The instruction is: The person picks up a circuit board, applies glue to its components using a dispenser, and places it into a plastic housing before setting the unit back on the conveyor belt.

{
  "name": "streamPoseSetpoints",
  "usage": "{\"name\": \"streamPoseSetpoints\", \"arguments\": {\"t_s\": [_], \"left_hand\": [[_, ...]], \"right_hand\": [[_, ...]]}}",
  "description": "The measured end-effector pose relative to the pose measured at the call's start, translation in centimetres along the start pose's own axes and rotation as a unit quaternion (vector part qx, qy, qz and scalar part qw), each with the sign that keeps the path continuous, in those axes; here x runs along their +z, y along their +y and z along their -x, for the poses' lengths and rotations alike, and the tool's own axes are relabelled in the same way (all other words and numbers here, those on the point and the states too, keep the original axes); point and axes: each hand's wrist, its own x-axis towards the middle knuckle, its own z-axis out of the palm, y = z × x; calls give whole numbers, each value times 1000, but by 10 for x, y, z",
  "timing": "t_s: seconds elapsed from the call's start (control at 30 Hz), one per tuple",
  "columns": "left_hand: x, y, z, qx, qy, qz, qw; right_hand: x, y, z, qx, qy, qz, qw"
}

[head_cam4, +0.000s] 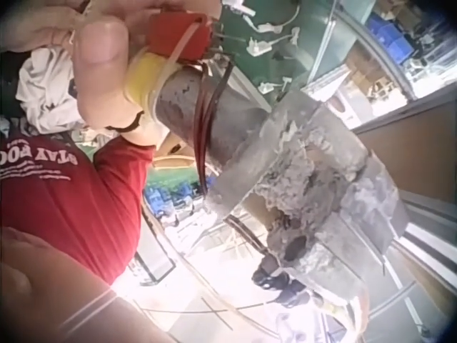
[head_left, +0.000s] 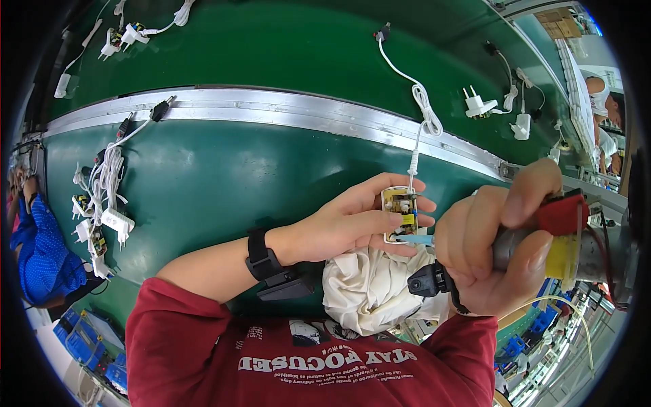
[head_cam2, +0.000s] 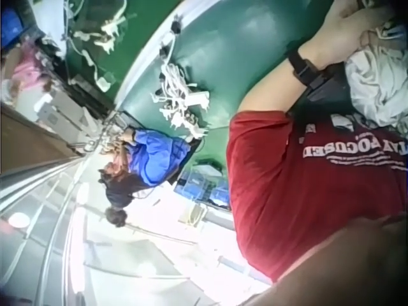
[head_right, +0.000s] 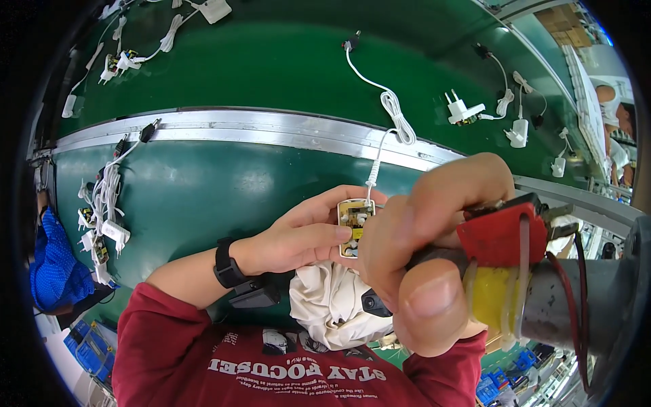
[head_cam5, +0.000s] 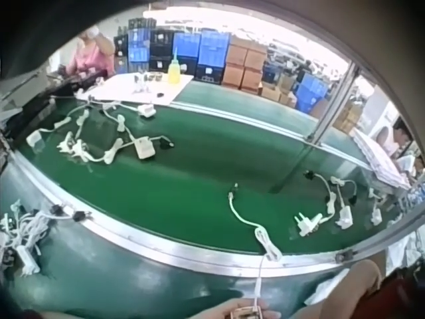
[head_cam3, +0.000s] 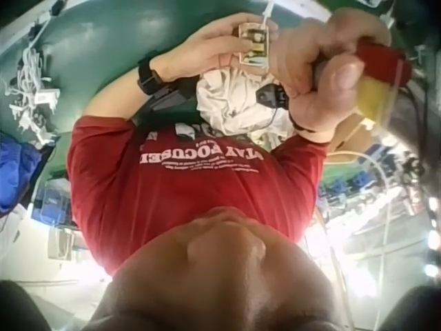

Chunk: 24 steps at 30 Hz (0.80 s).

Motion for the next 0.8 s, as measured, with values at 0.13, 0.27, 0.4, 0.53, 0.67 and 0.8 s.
{"name": "streamPoseSetpoints", "arguments": {"t_s": [0.13,0.27,0.4,0.53,0.67,0.8], "left_hand": [[14,2,1,-1,9,-15,1000],[33,14,-3,21,25,-60,998],[60,44,-30,101,16,-173,980],[110,88,-79,238,-15,-428,872],[99,100,-110,364,115,-825,416],[61,99,-102,294,139,-854,406]], "right_hand": [[3,-16,-2,-7,8,40,999],[9,-38,-2,-15,12,35,999],[19,-52,7,-11,21,27,999],[32,-61,16,-4,37,25,999],[41,-66,24,-6,38,13,999],[39,-73,26,1,47,9,999]]}}
